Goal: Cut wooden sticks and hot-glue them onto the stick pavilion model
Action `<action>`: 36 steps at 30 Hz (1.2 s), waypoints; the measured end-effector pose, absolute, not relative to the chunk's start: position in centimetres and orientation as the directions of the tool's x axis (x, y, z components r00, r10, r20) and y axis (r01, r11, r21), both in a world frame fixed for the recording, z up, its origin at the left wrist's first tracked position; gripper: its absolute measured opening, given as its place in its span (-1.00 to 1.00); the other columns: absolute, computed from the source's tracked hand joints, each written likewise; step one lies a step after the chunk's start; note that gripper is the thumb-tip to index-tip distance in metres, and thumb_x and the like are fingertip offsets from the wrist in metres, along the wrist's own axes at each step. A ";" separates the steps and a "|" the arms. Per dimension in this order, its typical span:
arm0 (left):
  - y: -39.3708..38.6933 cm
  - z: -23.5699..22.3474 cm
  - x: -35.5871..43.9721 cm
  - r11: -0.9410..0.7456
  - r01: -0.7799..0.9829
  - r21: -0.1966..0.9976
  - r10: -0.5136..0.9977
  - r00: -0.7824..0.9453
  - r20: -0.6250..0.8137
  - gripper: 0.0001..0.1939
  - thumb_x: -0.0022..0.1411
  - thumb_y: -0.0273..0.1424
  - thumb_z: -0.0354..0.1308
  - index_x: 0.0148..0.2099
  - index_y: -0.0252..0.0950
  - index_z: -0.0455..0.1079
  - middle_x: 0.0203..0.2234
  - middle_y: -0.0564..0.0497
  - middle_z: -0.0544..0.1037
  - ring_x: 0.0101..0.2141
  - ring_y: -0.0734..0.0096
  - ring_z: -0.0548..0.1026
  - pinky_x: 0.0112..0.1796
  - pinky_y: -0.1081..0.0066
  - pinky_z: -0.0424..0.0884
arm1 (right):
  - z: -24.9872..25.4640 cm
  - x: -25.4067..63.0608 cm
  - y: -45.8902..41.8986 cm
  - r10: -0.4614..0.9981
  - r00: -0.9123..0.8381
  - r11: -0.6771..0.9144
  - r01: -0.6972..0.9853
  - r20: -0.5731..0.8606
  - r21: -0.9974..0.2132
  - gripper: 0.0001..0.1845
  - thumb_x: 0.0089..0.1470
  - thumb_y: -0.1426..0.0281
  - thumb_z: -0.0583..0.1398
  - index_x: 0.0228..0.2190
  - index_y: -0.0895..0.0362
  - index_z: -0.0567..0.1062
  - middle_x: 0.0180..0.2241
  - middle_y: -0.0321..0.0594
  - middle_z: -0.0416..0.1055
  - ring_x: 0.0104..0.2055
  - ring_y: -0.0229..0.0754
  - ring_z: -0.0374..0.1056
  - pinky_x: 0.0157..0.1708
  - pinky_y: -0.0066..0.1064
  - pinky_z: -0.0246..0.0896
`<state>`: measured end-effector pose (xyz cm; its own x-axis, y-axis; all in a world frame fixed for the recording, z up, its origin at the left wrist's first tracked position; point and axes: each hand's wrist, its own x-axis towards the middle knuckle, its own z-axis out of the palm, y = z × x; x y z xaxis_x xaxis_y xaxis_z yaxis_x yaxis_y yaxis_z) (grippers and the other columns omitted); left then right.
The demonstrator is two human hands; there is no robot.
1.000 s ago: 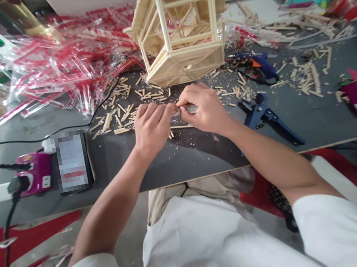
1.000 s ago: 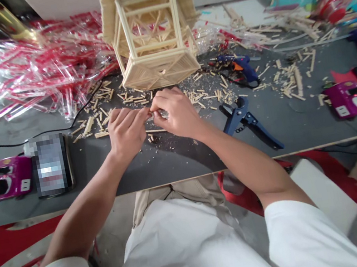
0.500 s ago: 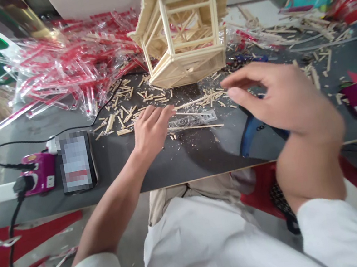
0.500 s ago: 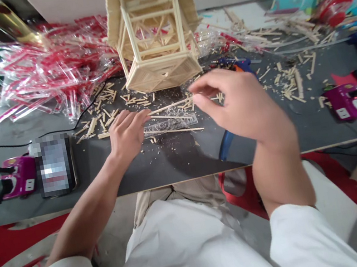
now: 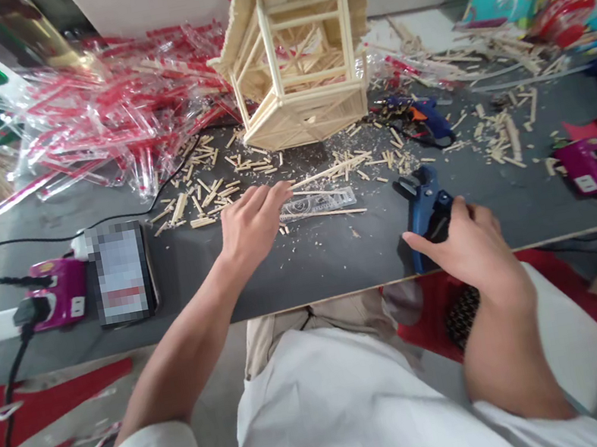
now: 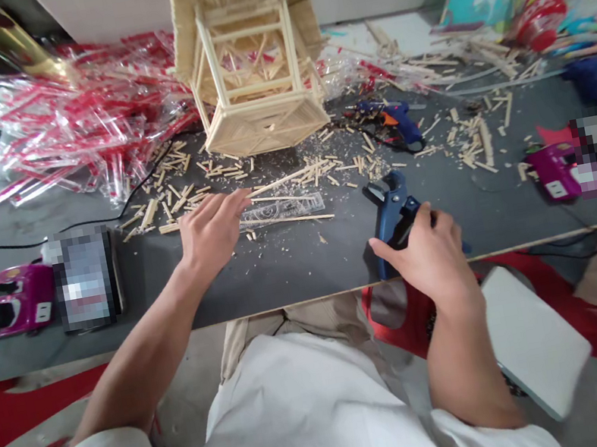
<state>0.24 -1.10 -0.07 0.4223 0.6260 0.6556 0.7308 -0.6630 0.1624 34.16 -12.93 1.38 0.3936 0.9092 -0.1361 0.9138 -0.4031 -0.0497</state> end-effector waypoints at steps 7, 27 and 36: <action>-1.2 -0.2 0.3 -0.668 0.711 0.220 0.648 0.410 0.641 -0.77 0.60 -0.36 0.04 0.08 -0.25 0.52 -0.44 0.02 0.59 -0.44 0.49 0.52 -0.43 0.43 0.33 | 2.5 34.0 -12.8 0.939 0.333 -0.320 0.938 -0.087 0.132 -0.43 0.28 0.29 0.01 0.06 0.53 0.43 -0.08 0.50 0.43 0.02 0.48 0.46 -0.02 0.11 0.36; -3.1 1.0 0.4 -0.634 0.721 0.281 0.747 0.477 0.463 -0.66 0.65 -0.29 -0.10 0.12 -0.30 0.47 -0.25 -0.09 0.66 -0.30 0.44 0.63 -0.32 0.51 0.44 | 6.4 22.7 -10.8 0.952 -0.158 -0.131 0.567 -0.263 -0.813 -0.59 0.43 0.09 0.08 0.04 0.11 0.48 0.00 -0.04 0.59 0.01 0.06 0.49 0.03 -0.16 0.32; -2.9 1.4 0.8 -0.614 0.754 0.234 0.761 0.486 0.430 -0.64 0.66 -0.28 -0.11 0.01 -0.33 0.48 -0.34 -0.05 0.61 -0.37 0.44 0.59 -0.41 0.46 0.31 | 6.0 21.6 -10.1 0.961 -0.158 -0.096 0.579 -0.227 -0.810 -0.57 0.43 0.08 0.08 0.07 0.10 0.47 0.02 -0.03 0.57 0.07 0.10 0.48 0.08 -0.12 0.31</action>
